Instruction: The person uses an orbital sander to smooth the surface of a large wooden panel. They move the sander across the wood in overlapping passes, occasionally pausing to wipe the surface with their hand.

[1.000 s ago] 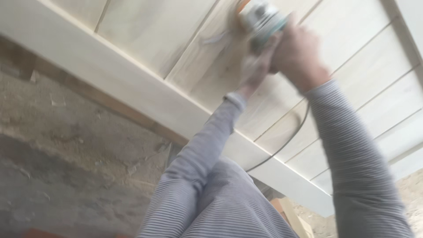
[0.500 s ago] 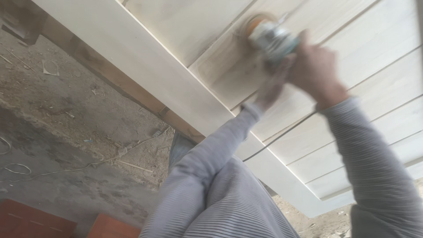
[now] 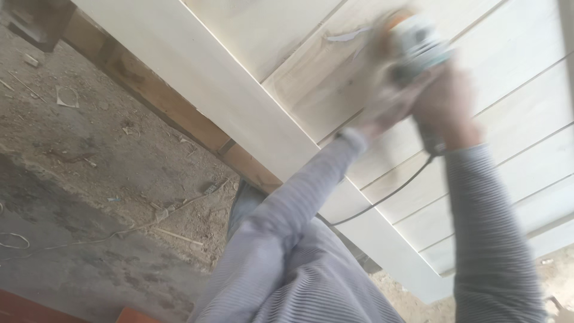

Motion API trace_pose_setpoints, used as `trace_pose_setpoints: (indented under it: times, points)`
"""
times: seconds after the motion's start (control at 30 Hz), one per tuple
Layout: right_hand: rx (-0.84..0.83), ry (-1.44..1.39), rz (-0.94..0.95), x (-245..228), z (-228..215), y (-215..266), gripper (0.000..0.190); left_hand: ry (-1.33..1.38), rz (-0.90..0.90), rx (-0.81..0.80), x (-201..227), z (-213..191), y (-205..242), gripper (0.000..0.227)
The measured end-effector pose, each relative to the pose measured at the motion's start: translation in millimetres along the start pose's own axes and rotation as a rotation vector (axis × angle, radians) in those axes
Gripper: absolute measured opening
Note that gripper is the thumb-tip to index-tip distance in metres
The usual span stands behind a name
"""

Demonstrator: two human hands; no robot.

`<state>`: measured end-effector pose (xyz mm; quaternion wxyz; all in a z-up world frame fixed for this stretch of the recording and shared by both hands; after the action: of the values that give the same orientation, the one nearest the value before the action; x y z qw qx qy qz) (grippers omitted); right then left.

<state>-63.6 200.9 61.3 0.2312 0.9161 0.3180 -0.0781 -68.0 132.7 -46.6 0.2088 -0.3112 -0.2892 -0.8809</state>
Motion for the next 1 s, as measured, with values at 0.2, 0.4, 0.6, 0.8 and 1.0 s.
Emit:
trace_pose_setpoints:
  times: [0.2, 0.4, 0.6, 0.8, 1.0]
  points:
    - [-0.106, -0.051, -0.197, -117, 95, 46, 0.05, -0.321, -0.049, 0.34, 91, -143, 101, 0.073]
    - [-0.178, 0.004, -0.214, -145, 100, 51, 0.049, -0.194, -0.089, 0.342, 99, -157, 111, 0.076]
    - [-0.204, 0.084, -0.094, -86, 85, 121, 0.052, -0.25, -0.159, 0.256, 46, -105, 175, 0.088]
    - [-0.16, 0.079, -0.143, -100, 91, 101, 0.045, -0.26, -0.195, 0.297, 42, -131, 161, 0.085]
    - [-0.245, 0.022, -0.185, -149, 106, 47, 0.037, -0.142, -0.074, 0.35, 81, -178, 113, 0.084]
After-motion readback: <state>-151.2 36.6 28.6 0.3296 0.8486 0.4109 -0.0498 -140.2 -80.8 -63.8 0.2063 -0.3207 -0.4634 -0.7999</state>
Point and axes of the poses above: each hand's wrist, its own y-axis away from the middle knuckle, its own z-axis out of the palm, x = y × z, the point moved 10 cm from there along -y, towards the middle knuckle, and after that the axes turned 6 degrees about x, right-handed, at the moved point
